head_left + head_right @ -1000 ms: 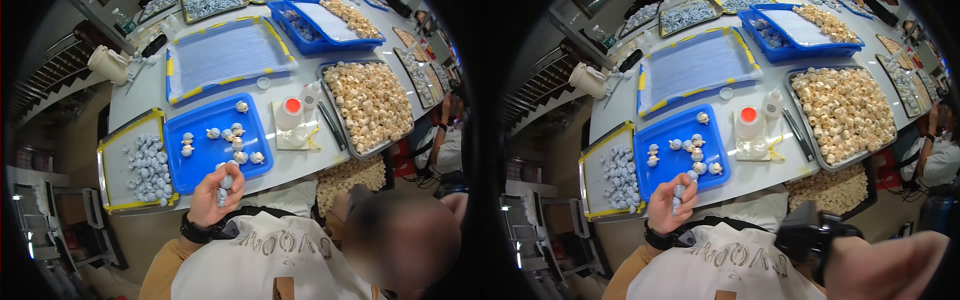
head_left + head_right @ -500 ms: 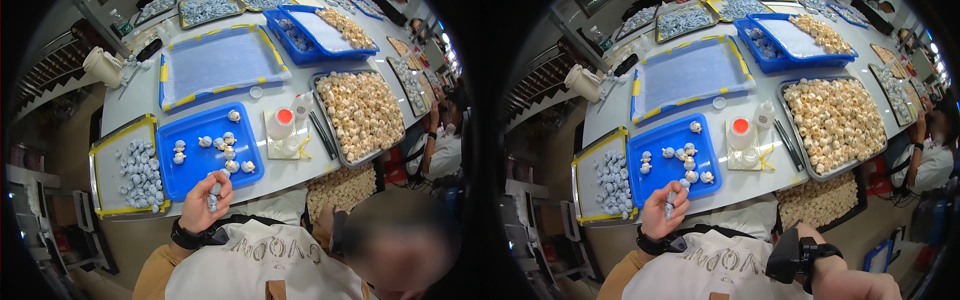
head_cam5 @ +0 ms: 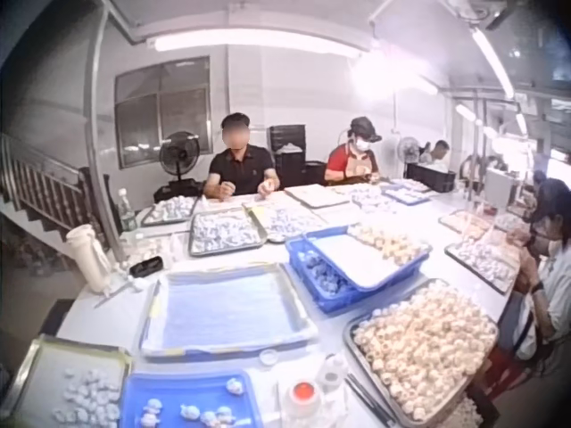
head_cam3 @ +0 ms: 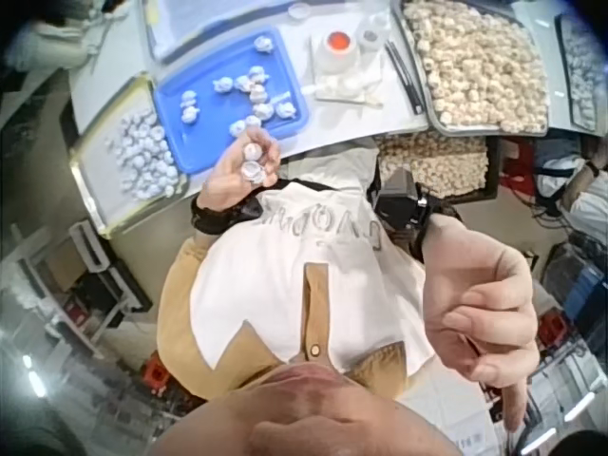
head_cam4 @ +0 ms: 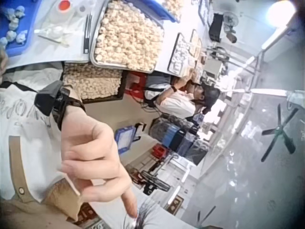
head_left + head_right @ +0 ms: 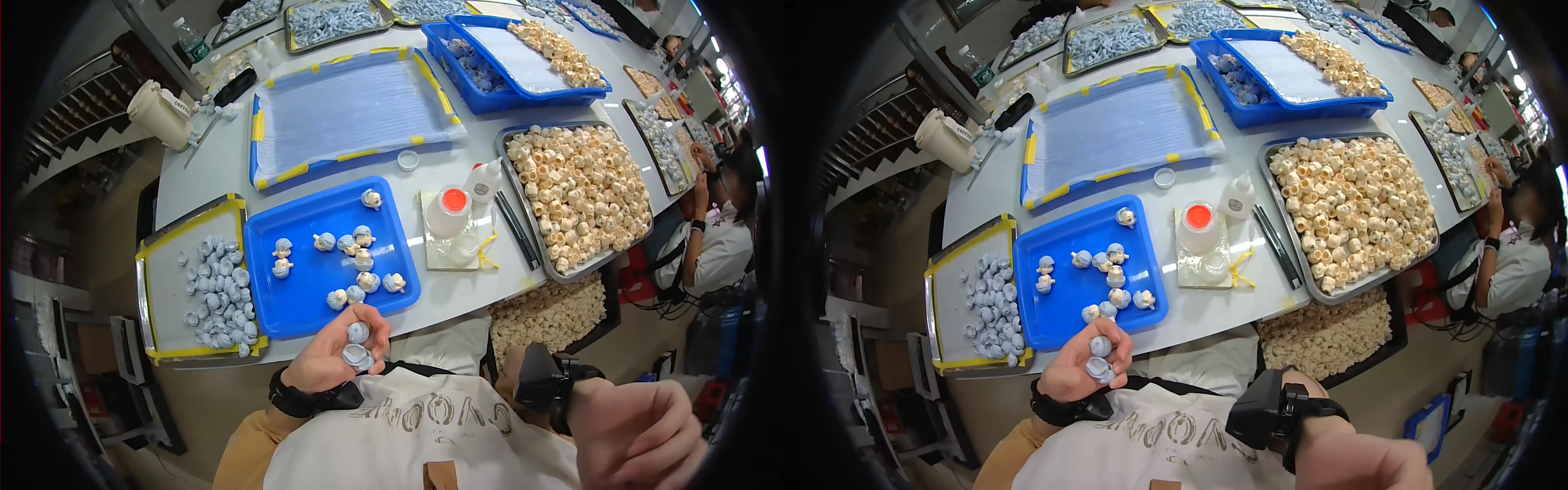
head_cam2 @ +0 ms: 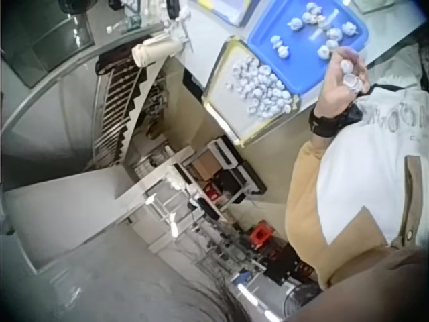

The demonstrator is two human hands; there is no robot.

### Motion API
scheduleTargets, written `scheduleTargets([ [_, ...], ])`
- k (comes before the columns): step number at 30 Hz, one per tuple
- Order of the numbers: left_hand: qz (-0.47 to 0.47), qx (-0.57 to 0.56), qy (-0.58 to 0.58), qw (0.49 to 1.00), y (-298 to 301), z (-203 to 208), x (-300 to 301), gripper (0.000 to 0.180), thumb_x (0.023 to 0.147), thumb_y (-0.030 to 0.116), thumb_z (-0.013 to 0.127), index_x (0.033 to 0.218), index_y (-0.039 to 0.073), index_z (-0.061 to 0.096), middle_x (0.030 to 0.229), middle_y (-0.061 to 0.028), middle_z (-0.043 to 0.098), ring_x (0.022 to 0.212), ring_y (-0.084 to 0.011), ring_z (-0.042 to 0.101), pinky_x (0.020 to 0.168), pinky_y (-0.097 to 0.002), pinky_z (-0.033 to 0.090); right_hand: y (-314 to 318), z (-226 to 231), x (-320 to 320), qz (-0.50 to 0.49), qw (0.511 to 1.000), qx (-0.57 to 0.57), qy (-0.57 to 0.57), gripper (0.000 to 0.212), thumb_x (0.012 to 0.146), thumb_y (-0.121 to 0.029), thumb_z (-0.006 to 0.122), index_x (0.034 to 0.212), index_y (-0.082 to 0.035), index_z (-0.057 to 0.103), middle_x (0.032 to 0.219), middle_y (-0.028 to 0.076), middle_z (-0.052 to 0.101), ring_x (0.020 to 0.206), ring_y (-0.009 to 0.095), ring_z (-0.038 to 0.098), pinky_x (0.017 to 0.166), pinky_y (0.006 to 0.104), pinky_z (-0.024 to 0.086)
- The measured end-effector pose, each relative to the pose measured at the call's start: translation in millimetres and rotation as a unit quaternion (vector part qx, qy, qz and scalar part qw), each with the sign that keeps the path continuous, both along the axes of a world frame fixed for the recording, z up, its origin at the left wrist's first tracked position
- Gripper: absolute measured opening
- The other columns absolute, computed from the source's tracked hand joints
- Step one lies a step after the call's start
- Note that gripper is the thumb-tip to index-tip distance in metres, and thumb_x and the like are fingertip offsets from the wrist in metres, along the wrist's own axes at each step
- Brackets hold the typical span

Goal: The person assembles small decorative items by inserting a beige component into a gray shell-like piece. They use a squeeze bottle to apply adhesive to the beige component before assembly. Completed items are placed on a blue tray.

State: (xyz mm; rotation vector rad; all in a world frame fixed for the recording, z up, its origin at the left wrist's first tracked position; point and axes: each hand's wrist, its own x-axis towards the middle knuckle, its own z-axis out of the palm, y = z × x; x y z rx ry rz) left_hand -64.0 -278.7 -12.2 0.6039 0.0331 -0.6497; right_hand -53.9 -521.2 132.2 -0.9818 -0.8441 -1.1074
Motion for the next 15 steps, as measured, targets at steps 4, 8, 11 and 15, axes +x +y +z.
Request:
scheduleTargets([
  [4,-0.005,0.063,-0.014,0.998,-8,2,1,0.05,0.068,-0.006,0.064,0.11,0.008,0.041,0.101,-0.0122,0.047,0.084,-0.0198,0.05,0.067,-0.033,0.046,-29,-5,-2,0.007,0.97,-0.223,0.091,0.03,0.094,-0.015,0.049,0.125,-0.017,0.048,0.091,0.001,0.056,0.063,0.019,0.052,0.053,0.0317,0.042],
  [8,0.017,0.096,-0.002,0.995,0,15,-15,0.04,0.076,-0.002,0.06,0.109,0.009,0.042,0.103,-0.0163,0.051,0.082,-0.0217,0.055,0.06,-0.0321,0.048,10,-19,27,0.132,0.93,-0.341,0.031,0.039,0.093,-0.008,0.051,0.128,-0.024,0.044,0.088,0.008,0.063,0.058,0.021,0.057,0.047,0.0296,0.044],
  [11,-0.074,-0.021,0.023,0.997,-6,4,7,0.039,0.075,-0.008,0.045,0.111,0.005,0.041,0.104,-0.0163,0.053,0.081,-0.0217,0.054,0.063,-0.0316,0.047,6,-10,14,0.097,0.904,-0.4,0.116,0.038,0.092,-0.008,0.052,0.127,-0.022,0.046,0.088,0.008,0.062,0.057,0.02,0.057,0.047,0.0293,0.044],
  [15,-0.06,-0.012,-0.006,0.998,-6,-6,9,0.027,0.083,0.001,0.046,0.109,0.005,0.042,0.1,-0.0162,0.055,0.082,-0.02,0.054,0.06,-0.0295,0.044,3,-18,13,0.108,0.901,-0.395,0.142,0.038,0.091,-0.009,0.054,0.127,-0.02,0.047,0.087,0.007,0.062,0.056,0.02,0.057,0.047,0.0289,0.045],
])
